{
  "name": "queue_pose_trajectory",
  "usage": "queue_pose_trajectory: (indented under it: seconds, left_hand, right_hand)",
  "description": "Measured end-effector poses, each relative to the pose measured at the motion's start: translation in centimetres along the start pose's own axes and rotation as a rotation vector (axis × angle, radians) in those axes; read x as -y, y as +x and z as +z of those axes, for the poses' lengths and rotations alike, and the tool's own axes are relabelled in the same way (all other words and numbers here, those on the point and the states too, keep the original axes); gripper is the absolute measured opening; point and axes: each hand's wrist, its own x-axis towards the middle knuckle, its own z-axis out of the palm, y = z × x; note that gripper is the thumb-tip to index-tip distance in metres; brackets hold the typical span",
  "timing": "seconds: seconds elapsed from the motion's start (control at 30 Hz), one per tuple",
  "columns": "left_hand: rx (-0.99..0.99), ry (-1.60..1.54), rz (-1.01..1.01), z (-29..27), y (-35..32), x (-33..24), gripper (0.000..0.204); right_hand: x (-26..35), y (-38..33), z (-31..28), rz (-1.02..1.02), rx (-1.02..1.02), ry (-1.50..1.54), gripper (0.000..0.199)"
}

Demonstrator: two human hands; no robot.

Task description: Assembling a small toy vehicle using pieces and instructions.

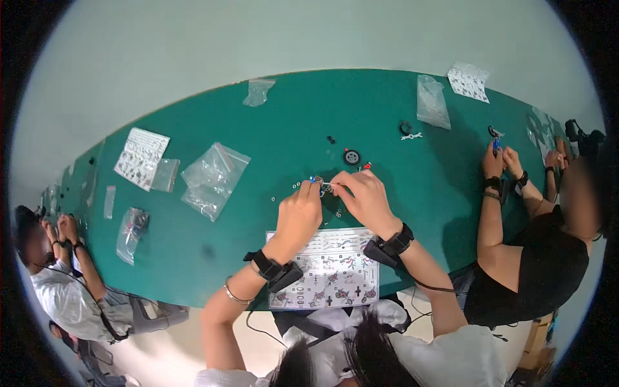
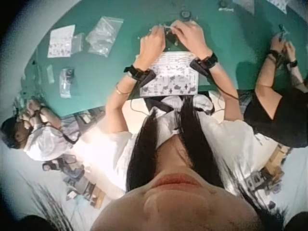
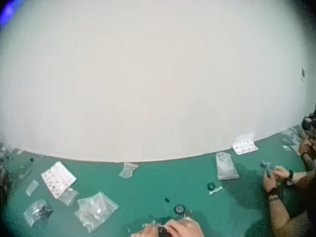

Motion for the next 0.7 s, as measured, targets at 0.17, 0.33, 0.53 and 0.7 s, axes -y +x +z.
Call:
queue_pose_trajectory:
  seconds: [0.17, 0.33, 0.53, 0.7]
  left_hand:
    - [0.078, 0.108, -0.091, 0.2, 1.4, -1.6, 0.024]
    - [0.052, 0.170, -0.154, 0.6, 2.9, -3.9, 0.024]
    - [0.024, 0.051, -0.236, 2.2, 3.4, -5.5, 0.024]
    - [-0.052, 0.050, -0.283, 4.4, 2.4, -4.9, 0.024]
  right_hand:
    - [-0.9, 0.0, -0.1, -0.127, -0.143, -0.079, 0.005]
    - [-2.1, -0.1, -0.3, -0.047, -0.149, -0.010, 0.003]
    - [-3.9, -0.4, -0.4, 0.104, -0.149, 0.206, 0.005]
    - [-5.8, -0.9, 0.2, 0.097, -0.234, 0.194, 0.009]
